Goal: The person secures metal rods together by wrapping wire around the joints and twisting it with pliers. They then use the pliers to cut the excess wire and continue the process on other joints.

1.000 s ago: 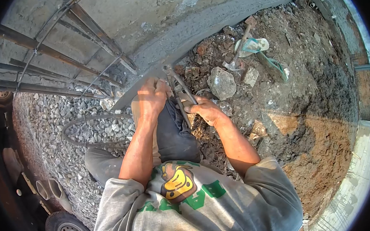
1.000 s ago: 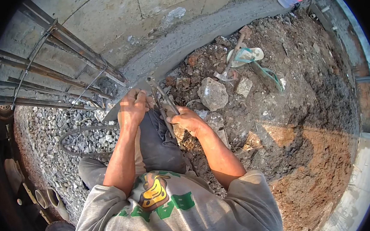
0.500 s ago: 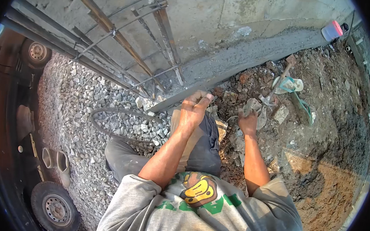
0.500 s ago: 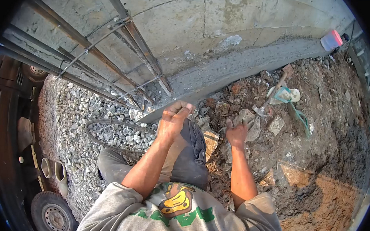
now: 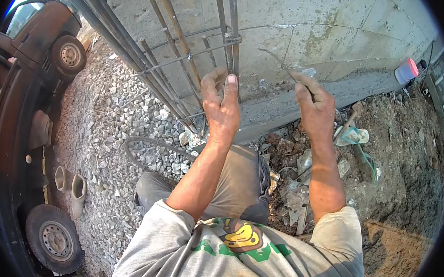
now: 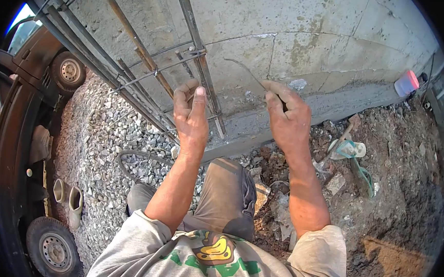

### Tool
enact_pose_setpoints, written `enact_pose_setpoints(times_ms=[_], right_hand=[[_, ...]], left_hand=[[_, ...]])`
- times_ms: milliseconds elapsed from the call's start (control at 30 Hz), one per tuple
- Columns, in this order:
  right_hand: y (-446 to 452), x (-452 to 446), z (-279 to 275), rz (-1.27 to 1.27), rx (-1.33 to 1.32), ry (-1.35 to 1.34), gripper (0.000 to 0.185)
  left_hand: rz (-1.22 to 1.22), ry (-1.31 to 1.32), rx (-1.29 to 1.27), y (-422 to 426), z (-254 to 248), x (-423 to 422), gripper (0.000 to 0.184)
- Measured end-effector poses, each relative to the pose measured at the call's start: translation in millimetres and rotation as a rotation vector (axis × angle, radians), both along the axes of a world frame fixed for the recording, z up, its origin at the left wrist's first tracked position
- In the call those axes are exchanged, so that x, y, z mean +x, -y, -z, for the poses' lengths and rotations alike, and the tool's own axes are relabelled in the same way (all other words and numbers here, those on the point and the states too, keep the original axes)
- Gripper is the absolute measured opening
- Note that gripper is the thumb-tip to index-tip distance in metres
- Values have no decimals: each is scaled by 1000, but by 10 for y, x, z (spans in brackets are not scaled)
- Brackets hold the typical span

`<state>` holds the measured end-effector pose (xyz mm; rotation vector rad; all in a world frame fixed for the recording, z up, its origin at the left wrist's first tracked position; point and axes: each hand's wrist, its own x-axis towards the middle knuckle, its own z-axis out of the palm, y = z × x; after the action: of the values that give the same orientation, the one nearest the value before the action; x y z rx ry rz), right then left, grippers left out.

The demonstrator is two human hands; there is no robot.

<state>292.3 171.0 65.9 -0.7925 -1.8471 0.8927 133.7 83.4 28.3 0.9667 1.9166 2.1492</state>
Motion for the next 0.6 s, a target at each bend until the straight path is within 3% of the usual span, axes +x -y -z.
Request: enact_pose_setpoints(times_ms=[33, 100, 133, 300, 600], right_hand=[[-98, -40, -124, -3, 7, 0, 22], [-290, -126, -414, 3, 375, 7, 21], [-374, -169, -541, 0, 385, 8, 21], [-628, -375, -968, -119, 757, 321, 21], [-727, -546, -984, -217, 839, 420, 22]], left_hand=[[9, 11, 102, -80, -25, -28, 30], [66, 27, 229, -72, -271, 19, 34], [63, 27, 239, -120, -253, -36, 34], [230, 336, 386, -341, -286, -219, 30], [307, 414, 306, -330, -403, -203, 35]])
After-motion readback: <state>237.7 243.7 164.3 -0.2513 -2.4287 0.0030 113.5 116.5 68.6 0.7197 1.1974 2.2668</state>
